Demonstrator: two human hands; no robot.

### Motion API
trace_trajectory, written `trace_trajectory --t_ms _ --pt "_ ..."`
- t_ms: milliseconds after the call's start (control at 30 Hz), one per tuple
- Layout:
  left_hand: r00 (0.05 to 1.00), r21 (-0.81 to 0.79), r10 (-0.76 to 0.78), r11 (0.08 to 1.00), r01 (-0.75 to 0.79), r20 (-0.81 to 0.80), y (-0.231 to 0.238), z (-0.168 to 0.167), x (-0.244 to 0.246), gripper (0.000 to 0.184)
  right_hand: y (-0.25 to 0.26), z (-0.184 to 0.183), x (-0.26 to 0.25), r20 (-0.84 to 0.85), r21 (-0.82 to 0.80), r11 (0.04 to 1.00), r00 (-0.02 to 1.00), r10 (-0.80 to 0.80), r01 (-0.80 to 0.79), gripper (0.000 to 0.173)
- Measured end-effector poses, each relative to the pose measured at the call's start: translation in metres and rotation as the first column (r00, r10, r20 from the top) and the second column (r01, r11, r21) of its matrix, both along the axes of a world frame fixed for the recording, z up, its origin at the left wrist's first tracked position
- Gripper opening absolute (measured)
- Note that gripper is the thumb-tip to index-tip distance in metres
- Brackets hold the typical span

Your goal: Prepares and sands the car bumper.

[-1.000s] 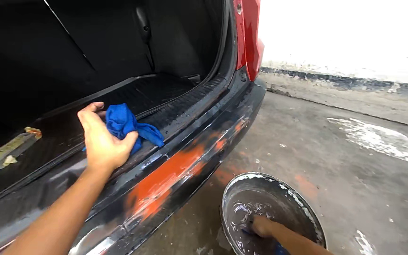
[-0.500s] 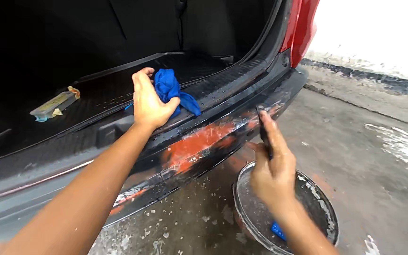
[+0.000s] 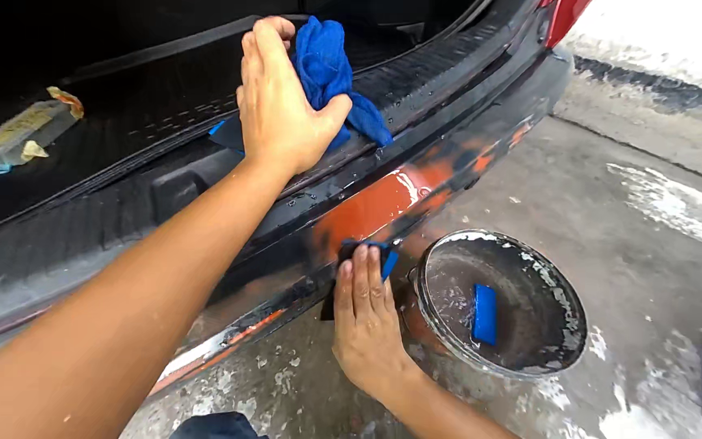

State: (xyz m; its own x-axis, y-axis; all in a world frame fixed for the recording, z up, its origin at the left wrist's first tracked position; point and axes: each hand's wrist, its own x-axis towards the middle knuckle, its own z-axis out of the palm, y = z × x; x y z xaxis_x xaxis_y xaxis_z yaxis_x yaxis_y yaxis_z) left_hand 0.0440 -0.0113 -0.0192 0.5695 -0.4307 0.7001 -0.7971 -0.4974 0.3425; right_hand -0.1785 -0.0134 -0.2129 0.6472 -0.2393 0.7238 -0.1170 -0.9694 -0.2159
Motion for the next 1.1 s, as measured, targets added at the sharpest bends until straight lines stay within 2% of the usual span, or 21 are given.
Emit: trace_trajectory --t_ms 67,100,133,200,233,300,367,433,500,567,633,667,767,800,867,933,967,1033,1100 --pt "1.0 0.008 -0.013 1.0 0.013 -0.012 -0.002 0.003 0.002 0.085 -0.014 0.002 0.005 0.028 -0.063 0.998 0.999 -0.024 0.026 0.068" --pt "1.0 0.028 -0.005 1.0 0.006 -0.03 -0.002 0.003 0.001 0.085 -0.023 0.007 0.012 0.055 -0.033 0.998 0.997 -0.059 0.06 0.072" --pt "0.999 0.05 0.004 0.999 -0.002 -0.045 -0.001 0.003 0.0 0.086 -0.025 0.015 0.017 0.044 0.027 0.994 0.993 -0.111 0.11 0.083" --pt "0.998 0.071 0.019 0.997 -0.014 -0.064 -0.001 0.003 -0.001 0.078 -0.004 0.023 0.015 -0.019 0.142 0.982 0.992 -0.122 0.123 0.097" --pt "0.997 0.073 0.016 0.997 -0.01 -0.074 -0.002 0.004 -0.001 0.077 0.012 0.017 0.007 -0.048 0.128 0.988 0.996 -0.077 0.083 0.093" --pt "0.996 0.059 0.0 0.998 0.005 -0.086 -0.004 0.005 0.001 0.083 0.024 0.0 -0.002 -0.062 -0.021 1.0 0.998 -0.021 0.02 0.068" --pt "0.995 0.07 -0.007 0.997 0.014 -0.101 -0.004 0.006 0.001 0.079 0.004 -0.001 0.004 -0.014 -0.104 0.994 0.999 -0.04 0.038 0.063" --pt "0.995 0.106 -0.022 0.994 0.033 -0.102 -0.003 0.004 0.002 0.064 -0.002 0.011 0.015 0.007 -0.004 0.991 0.991 -0.132 0.132 0.085" --pt "0.992 0.117 -0.039 0.992 0.053 -0.121 -0.003 0.004 0.001 0.059 0.019 0.017 0.015 -0.045 0.124 0.976 0.983 -0.176 0.18 0.101" --pt "0.99 0.1 -0.052 0.993 0.066 -0.133 0.0 0.005 0.001 0.066 0.038 0.0 0.003 -0.087 0.058 0.99 0.989 -0.123 0.128 0.09" --pt "0.987 0.109 -0.063 0.991 0.079 -0.146 -0.001 0.009 0.001 0.072 0.02 -0.01 0.001 -0.056 -0.061 0.994 0.994 -0.089 0.086 0.076" --pt "0.987 0.125 -0.063 0.989 0.082 -0.149 -0.001 0.009 0.001 0.069 0.006 -0.008 0.004 -0.017 -0.058 0.994 0.996 -0.089 0.088 0.077" --pt "0.986 0.141 -0.076 0.985 0.097 -0.15 -0.003 0.005 0.0 0.056 -0.004 0.017 0.021 0.054 0.158 0.971 0.98 -0.19 0.179 0.098" --pt "0.986 0.128 -0.072 0.987 0.092 -0.153 -0.002 0.005 -0.001 0.059 0.007 0.019 0.022 0.045 0.196 0.965 0.981 -0.187 0.175 0.102" --pt "0.985 0.087 -0.069 0.993 0.083 -0.156 0.0 0.006 -0.002 0.082 0.031 0.008 0.011 -0.023 0.116 0.986 0.993 -0.119 0.121 0.096" --pt "0.983 0.059 -0.075 0.995 0.086 -0.169 -0.003 0.01 -0.001 0.103 0.021 0.001 0.006 -0.029 -0.01 0.996 0.995 -0.094 0.094 0.084" --pt "0.982 0.06 -0.066 0.995 0.077 -0.175 -0.003 0.009 -0.001 0.105 0.006 0.001 0.01 0.018 0.005 0.995 0.995 -0.1 0.1 0.083" --pt "0.984 0.083 -0.051 0.994 0.066 -0.173 -0.001 0.007 -0.001 0.104 -0.015 0.012 0.022 0.075 0.138 0.974 0.979 -0.188 0.177 0.101" --pt "0.985 0.071 -0.064 0.995 0.076 -0.159 0.001 0.004 -0.003 0.103 -0.003 0.022 0.024 0.043 0.25 0.946 0.973 -0.225 0.208 0.111"
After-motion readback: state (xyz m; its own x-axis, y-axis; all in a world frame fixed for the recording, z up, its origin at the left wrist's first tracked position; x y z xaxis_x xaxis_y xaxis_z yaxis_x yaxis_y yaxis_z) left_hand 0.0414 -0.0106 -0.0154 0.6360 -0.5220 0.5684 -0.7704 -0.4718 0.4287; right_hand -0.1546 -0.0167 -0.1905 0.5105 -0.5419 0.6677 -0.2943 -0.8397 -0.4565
